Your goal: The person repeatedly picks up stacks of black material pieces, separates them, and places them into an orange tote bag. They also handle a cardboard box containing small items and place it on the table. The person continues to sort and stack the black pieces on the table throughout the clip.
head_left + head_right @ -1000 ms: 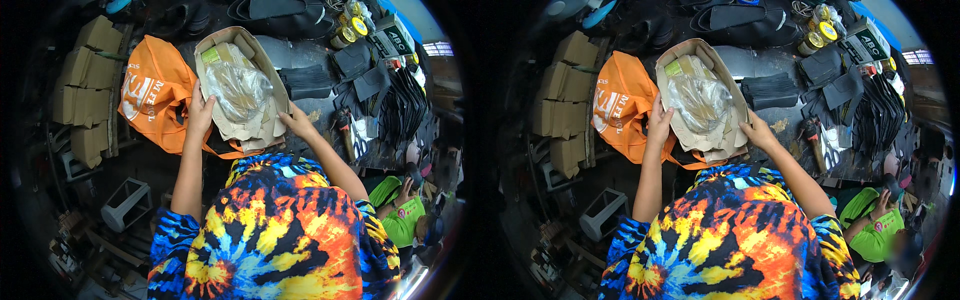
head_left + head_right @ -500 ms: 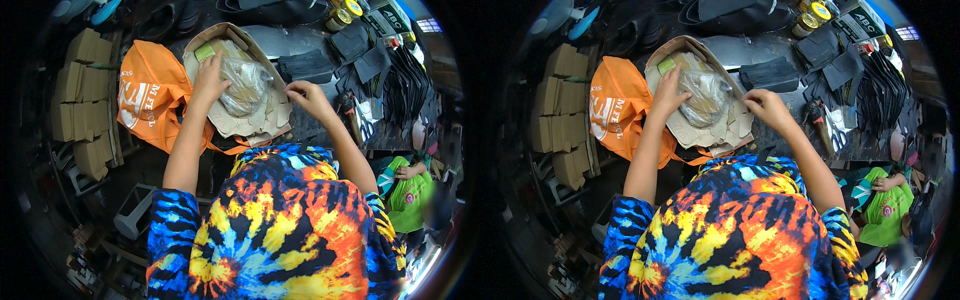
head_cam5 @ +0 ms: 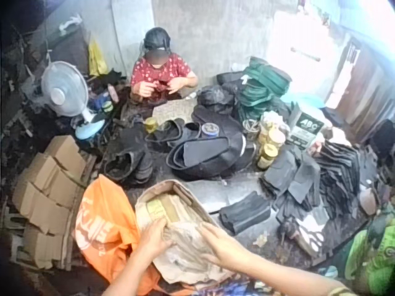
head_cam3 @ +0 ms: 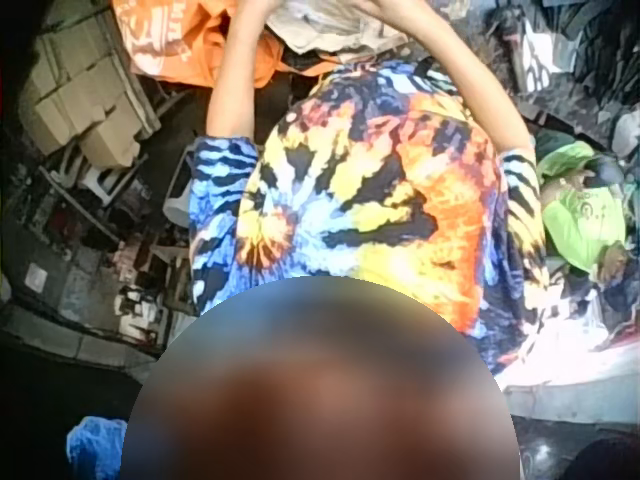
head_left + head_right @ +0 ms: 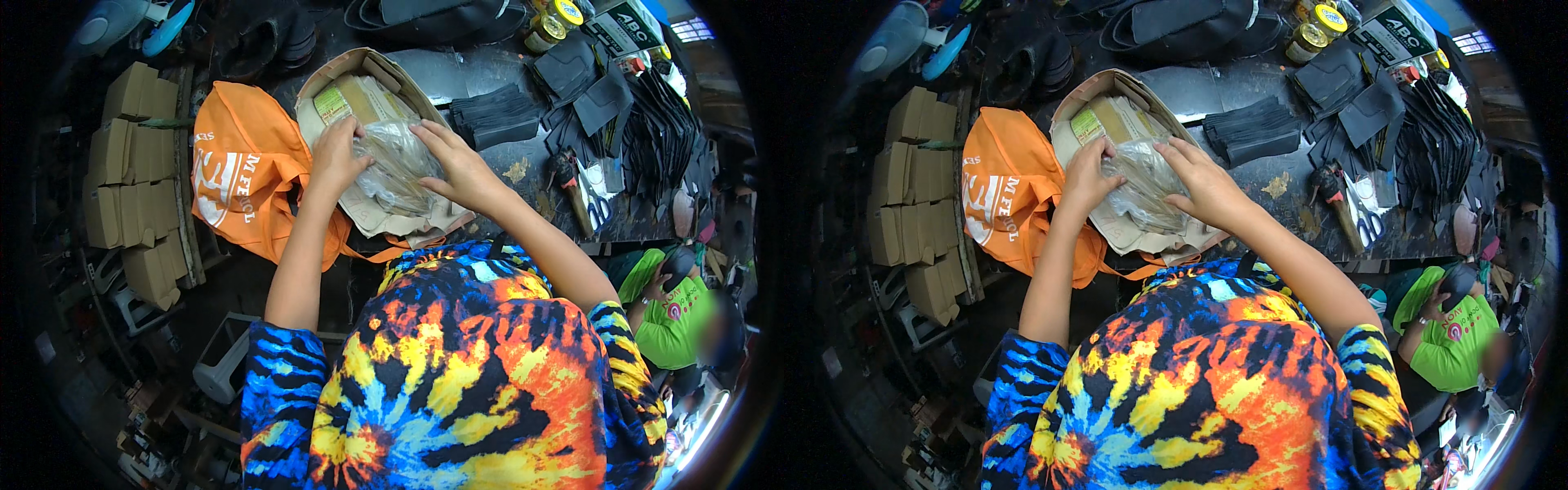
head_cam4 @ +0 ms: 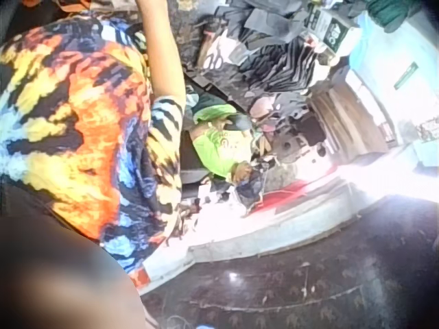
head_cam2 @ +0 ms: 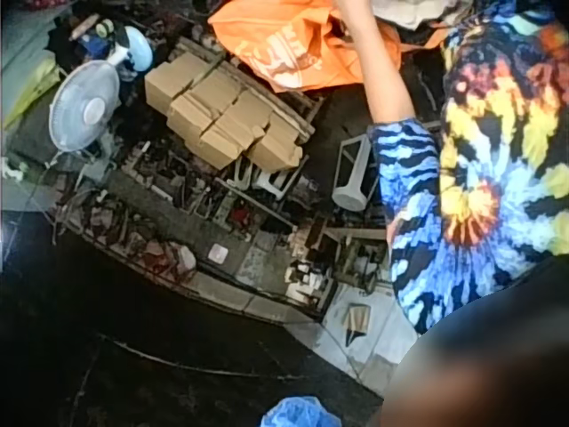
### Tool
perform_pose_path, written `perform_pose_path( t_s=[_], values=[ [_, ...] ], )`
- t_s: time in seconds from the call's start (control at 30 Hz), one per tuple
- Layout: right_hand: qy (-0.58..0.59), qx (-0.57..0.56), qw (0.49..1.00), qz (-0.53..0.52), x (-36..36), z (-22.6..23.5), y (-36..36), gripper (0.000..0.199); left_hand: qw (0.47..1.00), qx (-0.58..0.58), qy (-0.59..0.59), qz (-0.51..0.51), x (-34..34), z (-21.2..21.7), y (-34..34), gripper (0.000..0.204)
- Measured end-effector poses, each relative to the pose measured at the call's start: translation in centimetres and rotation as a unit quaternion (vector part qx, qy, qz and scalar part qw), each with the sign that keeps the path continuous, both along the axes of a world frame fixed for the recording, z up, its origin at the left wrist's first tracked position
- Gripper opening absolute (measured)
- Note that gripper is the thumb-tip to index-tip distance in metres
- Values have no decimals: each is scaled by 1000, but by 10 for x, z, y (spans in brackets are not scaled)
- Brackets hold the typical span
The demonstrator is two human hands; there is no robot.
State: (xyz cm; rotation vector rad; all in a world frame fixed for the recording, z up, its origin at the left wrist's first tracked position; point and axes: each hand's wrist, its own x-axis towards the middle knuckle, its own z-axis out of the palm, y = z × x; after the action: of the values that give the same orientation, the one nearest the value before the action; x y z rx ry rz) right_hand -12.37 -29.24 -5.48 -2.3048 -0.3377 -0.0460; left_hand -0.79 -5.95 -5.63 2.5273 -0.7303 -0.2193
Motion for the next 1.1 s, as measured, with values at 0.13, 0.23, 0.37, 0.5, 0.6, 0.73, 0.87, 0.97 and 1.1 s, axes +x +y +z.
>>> perform_pose_path(
  t_s=[0.13,0.23,0.37,0.5,0.6,0.73,0.87,0.97,1.1],
  values=[
    [34,-58,998,-20,11,-15,15,94,973,-209,92,-28,-27,12,8,27],
    [9,-55,998,-27,9,-20,10,76,964,-252,76,-36,-62,24,13,23],
    [-12,8,1000,9,0,-19,-22,53,885,-441,135,67,-101,27,-20,18],
    [74,168,983,26,-5,-22,-59,29,815,-537,162,143,-110,21,-62,27],
    [279,369,885,-52,-8,-27,-76,25,751,-598,205,191,-96,13,-77,45],
    [213,408,880,-119,-2,-40,-74,15,800,-531,212,182,-75,-2,-79,68],
    [214,309,915,-145,3,-47,-75,30,783,-491,256,284,-86,-17,-77,79],
    [74,151,981,-91,-1,-43,-78,49,798,-464,267,277,-110,-25,-75,85],
    [41,85,993,-77,-14,-31,-75,63,806,-433,296,273,-127,-39,-79,92]
  ],
)
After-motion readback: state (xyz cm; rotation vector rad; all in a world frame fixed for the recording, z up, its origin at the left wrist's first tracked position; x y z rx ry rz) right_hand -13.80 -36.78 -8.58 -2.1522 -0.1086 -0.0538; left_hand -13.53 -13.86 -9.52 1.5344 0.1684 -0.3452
